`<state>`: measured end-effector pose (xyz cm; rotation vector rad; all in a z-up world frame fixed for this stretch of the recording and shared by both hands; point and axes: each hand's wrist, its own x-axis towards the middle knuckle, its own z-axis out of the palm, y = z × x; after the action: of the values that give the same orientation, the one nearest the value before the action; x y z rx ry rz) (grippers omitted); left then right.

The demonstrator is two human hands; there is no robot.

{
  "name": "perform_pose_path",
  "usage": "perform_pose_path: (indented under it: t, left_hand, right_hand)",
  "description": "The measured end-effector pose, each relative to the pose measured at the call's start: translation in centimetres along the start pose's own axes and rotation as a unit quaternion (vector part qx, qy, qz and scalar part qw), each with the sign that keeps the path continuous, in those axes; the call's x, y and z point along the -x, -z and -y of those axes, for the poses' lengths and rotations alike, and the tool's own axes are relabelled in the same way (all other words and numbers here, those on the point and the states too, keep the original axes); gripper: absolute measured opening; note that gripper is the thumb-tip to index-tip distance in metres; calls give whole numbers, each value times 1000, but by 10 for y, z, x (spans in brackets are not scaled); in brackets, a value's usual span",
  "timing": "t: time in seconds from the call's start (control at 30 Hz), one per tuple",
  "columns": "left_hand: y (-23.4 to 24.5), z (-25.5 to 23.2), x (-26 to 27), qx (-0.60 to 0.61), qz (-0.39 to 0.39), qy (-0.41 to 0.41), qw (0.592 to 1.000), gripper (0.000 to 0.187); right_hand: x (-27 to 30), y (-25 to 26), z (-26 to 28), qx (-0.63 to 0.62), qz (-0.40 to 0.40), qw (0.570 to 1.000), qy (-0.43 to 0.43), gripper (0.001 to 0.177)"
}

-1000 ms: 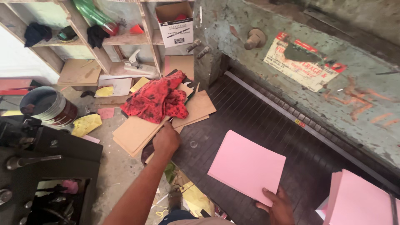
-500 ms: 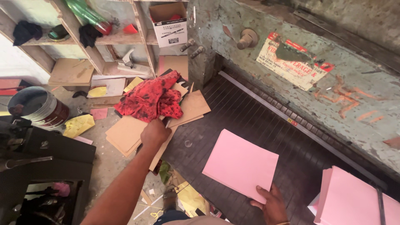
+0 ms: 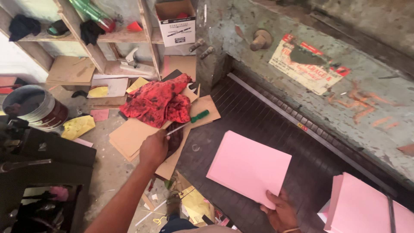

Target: The person folds pink sheets of paper in half by hand on a workbench. They repeatedly pick up a sheet, fold it, and place it onto a growing stack. The task is performed continuously throughout the clip.

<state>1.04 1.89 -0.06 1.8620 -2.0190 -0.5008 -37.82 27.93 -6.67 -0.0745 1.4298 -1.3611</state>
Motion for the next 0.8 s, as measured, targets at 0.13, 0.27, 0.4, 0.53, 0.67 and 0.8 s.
perform_pose_path:
  t: [0.13,0.27,0.4,0.53,0.67,0.8]
  left_hand:
    - [34,0,37,86,-68,-18,994,20]
    - [49,6,59,253,-93,37,962,21]
    - [48,9,56,311,-64,66,946,23]
    - [31,7,51,179,-45,7,983,20]
    - [2,13,48,56,-9,50,997,21]
    - [-22,25,43,79,-2,62,995,24]
  right_hand:
    - [-11,-40,1,1,38,999,-17,51]
    - [-42,-104,0,14,139,990,-24,52]
    - [-85,-168,6,69,212,975,-10,48]
    - [-114,-200,22,192,160,968,-35,44]
    - [-109,-204,40,314,126,940,42,43]
    - [-70,-173,46,457,18,872,173,50]
